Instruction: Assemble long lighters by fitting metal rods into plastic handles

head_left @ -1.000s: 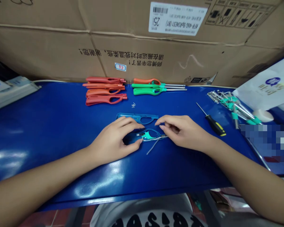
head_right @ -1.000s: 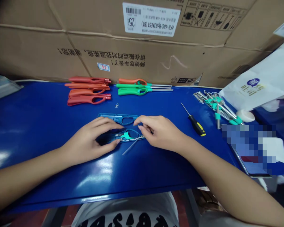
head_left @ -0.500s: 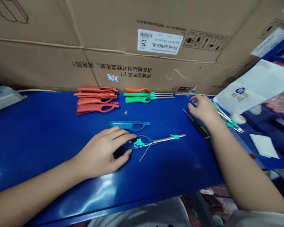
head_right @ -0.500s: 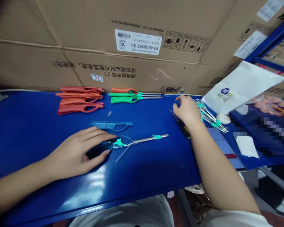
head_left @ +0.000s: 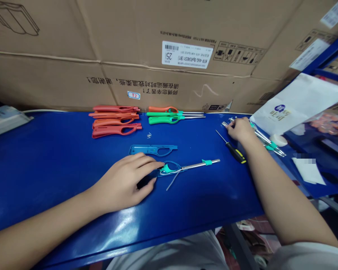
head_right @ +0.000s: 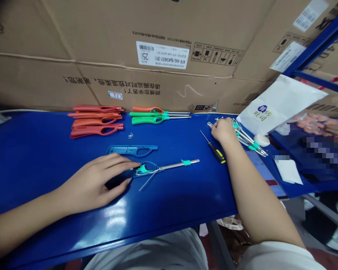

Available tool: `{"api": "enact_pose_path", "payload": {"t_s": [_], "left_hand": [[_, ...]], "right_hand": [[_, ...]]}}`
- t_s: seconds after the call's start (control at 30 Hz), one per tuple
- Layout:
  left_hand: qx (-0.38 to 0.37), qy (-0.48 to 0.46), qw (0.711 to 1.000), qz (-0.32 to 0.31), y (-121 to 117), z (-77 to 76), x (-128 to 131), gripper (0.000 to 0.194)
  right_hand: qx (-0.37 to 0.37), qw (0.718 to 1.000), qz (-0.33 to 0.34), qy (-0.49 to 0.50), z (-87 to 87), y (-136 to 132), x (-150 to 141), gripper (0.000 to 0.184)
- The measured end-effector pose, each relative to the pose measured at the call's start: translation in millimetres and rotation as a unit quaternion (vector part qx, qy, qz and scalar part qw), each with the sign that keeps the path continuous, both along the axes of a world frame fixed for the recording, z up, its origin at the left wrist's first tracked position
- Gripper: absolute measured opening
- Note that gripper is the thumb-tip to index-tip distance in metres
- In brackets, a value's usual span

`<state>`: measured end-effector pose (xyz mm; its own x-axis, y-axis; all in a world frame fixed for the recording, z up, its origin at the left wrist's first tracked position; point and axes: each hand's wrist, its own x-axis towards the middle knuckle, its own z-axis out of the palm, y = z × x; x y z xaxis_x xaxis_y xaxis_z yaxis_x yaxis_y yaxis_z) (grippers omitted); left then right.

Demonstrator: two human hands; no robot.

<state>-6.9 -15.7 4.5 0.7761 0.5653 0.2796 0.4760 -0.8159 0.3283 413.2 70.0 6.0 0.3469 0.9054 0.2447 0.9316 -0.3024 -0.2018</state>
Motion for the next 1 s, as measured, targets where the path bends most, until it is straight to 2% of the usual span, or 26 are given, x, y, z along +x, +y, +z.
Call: {"api": "enact_pose_path", "payload": {"t_s": [0.1, 0.2, 0.23, 0.3, 0.33, 0.4, 0.47, 0.6, 0.67, 0.77, 0.83, 0.9, 0.97, 1.0], "left_hand": [[-0.035, -0.019, 0.999, 0.0, 0, -4.1, 1, 0.036], [-0.071, -0.058, 0.996, 0.011, 0, -11.7, 3, 0.039], [-0.082, -0.071, 0.994, 0.013, 0, -13.9, 4, 0.04], [-0.093, -0.098, 0.991, 0.019, -1, -16.1, 7, 0.042], [-0.096, -0.108, 0.989, 0.022, -1, -15.9, 8, 0.045], [-0.096, -0.123, 0.987, 0.027, -1, -13.1, 10, 0.052], [-0.087, -0.135, 0.987, 0.019, -2, -9.0, 12, 0.053], [-0.07, -0.171, 0.982, -0.031, -3, -4.4, 14, 0.036], [-0.075, -0.19, 0.978, -0.049, -4, -5.0, 14, 0.033], [-0.085, -0.222, 0.969, -0.063, -4, -6.6, 13, 0.03], [-0.087, -0.231, 0.968, -0.053, -3, -6.7, 12, 0.027], [-0.094, -0.224, 0.97, -0.024, -3, -5.9, 11, 0.023], [-0.109, -0.212, 0.971, 0.008, -2, -4.7, 10, 0.018], [-0.119, -0.21, 0.97, 0.019, -2, -4.0, 10, 0.017]], "right_hand": [[-0.032, 0.998, 0.053, 0.027, 16.9, -11, -27, 0.01], [-0.068, 0.98, 0.17, 0.072, 31.0, -39, -74, 0.017], [-0.077, 0.966, 0.229, 0.088, 33.3, -52, -92, 0.02], [-0.072, 0.908, 0.399, 0.103, 33.6, -80, -127, 0.021], [-0.061, 0.883, 0.456, 0.094, 31.9, -92, -142, 0.019], [-0.056, 0.84, 0.537, 0.05, 25.9, -111, -164, 0.019], [-0.036, 0.813, 0.58, 0.026, 19.2, -119, -173, 0.02], [-0.015, 0.811, 0.57, 0.131, 12.4, -118, -171, 0.014], [-0.023, 0.811, 0.555, 0.185, 13.2, -116, -169, 0.011], [-0.044, 0.816, 0.536, 0.214, 17.1, -117, -169, 0.015], [-0.061, 0.835, 0.497, 0.229, 20.3, -116, -168, 0.025], [-0.082, 0.855, 0.449, 0.244, 23.7, -114, -165, 0.026], [-0.112, 0.859, 0.438, 0.241, 27.0, -109, -158, 0.02], [-0.13, 0.851, 0.454, 0.23, 28.5, -107, -154, 0.018]]}}
